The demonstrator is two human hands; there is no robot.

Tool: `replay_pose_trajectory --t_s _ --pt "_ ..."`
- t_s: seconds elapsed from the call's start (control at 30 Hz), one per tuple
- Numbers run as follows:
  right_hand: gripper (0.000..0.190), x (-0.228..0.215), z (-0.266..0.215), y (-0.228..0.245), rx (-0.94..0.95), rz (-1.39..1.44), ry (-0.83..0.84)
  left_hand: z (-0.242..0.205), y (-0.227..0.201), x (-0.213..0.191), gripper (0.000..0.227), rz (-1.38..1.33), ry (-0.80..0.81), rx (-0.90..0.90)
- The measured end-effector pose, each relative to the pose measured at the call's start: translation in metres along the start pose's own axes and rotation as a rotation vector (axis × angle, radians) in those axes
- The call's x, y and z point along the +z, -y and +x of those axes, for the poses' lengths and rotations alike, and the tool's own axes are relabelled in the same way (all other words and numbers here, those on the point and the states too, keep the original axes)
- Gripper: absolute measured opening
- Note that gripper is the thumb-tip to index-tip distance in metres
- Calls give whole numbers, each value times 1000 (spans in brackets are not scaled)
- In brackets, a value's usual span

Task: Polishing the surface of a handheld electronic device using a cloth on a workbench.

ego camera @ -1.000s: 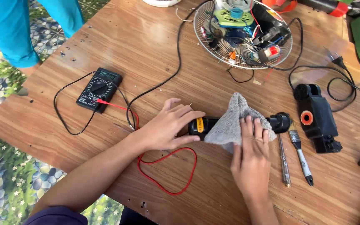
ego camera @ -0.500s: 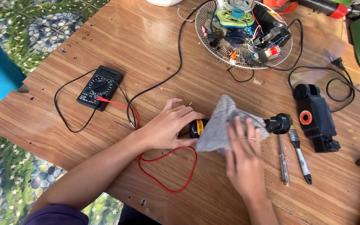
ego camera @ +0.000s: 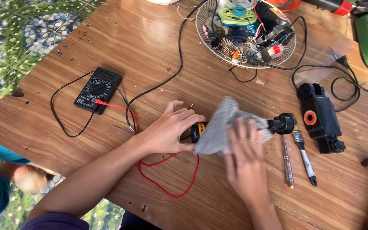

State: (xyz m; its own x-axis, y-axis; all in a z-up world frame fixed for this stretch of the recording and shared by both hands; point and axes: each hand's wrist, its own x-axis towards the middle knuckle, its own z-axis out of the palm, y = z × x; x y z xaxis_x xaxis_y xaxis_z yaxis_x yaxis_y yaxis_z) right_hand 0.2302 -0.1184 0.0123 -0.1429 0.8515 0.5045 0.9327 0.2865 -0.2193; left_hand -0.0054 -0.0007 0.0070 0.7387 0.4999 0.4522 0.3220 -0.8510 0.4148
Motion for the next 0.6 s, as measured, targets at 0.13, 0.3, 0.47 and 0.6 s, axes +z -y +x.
replay_pose_trajectory --t_s 0.13,0.3,0.47,0.6 --pt "54 -6 3 5 -57 31 67 -1 0 3 57 32 -21 12" --pt "61 -9 6 15 -116 73 83 -6 5 4 64 66 -26 -1" --pt "63 -8 3 7 -24 42 35 -6 5 9 70 37 -8 -22" --pt "68 -10 0 11 -39 71 38 -6 7 12 72 41 -2 -28"
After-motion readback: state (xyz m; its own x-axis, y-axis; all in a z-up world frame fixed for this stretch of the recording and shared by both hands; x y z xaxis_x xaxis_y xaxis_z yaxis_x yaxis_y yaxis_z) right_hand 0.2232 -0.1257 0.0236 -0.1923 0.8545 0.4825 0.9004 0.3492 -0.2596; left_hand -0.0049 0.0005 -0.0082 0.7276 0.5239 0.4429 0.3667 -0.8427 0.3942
